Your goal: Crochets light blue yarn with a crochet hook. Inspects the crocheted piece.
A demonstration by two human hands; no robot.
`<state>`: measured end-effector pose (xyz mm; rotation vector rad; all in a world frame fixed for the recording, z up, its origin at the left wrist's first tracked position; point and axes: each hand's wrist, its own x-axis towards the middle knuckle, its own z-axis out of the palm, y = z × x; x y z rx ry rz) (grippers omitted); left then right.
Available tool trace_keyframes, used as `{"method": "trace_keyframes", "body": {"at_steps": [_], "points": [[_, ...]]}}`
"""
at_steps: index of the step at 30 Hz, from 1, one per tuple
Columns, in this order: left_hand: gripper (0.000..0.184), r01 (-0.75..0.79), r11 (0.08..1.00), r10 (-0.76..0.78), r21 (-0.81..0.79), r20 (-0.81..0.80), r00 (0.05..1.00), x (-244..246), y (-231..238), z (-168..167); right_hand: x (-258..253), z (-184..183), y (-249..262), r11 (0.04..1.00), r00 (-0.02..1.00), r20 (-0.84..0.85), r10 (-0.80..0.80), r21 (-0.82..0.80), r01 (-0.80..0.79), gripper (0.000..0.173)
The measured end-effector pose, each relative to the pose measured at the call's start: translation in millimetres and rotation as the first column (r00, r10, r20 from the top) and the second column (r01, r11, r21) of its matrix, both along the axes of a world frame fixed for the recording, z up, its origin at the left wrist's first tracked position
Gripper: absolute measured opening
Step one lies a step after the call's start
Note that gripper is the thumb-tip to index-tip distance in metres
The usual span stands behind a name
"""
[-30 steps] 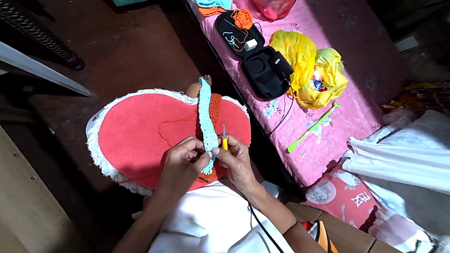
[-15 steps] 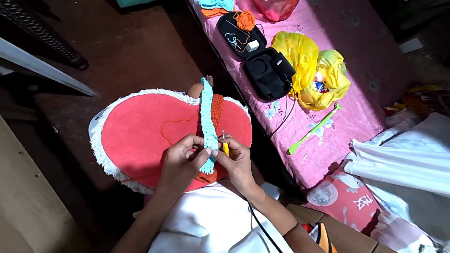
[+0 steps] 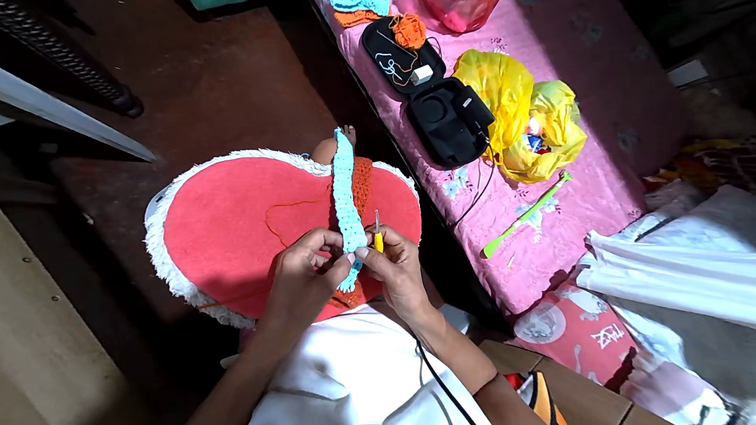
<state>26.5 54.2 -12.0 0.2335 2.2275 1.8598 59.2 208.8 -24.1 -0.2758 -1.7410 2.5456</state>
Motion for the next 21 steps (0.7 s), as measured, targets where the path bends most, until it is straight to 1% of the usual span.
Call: {"method": "trace_keyframes", "body": {"at_steps": [2,5,9,13,16,18,21], "points": [[0.018,0.002,0.999,-0.005,0.049,0.055,0.998,-0.8,-1.7,1.4,0.5,-0.2,-1.1,1.000,1.000,-0.008,-0.012,0.015,0.012,0.006],[0.014,-0.008,0.993,-0.004,0.118,0.103,0.995,-2.0,-2.1,4.5,1.1,-1.5,-2.7,0.997,0.999,-0.029,-0.024,0.076,0.026,0.005],[0.008,-0.018,0.987,0.002,0.158,0.101,0.995,-2.0,-1.1,3.5,2.2,-3.4,-4.3,0.989,0.997,-0.078,-0.029,0.143,0.040,0.006],[0.011,-0.008,0.987,-0.008,0.162,0.097,0.995,-2.2,-1.7,2.6,2.6,-4.3,-5.0,0.987,0.995,-0.094,-0.032,0.152,0.046,0.007],[0.009,-0.006,0.987,-0.009,0.163,0.092,0.996,-2.9,-2.0,2.1,3.2,-4.9,-5.3,0.982,0.994,-0.101,-0.031,0.181,0.049,0.006],[0.007,-0.001,0.987,-0.012,0.159,0.084,0.996,-3.1,-2.3,2.0,3.7,-5.0,-4.5,0.986,0.995,-0.097,-0.022,0.164,0.038,0.008],[0.004,0.010,0.994,-0.017,0.106,0.063,0.998,-2.8,-3.2,0.4,2.8,-3.2,-1.4,0.997,0.998,-0.057,0.008,0.077,-0.003,0.010]]}}
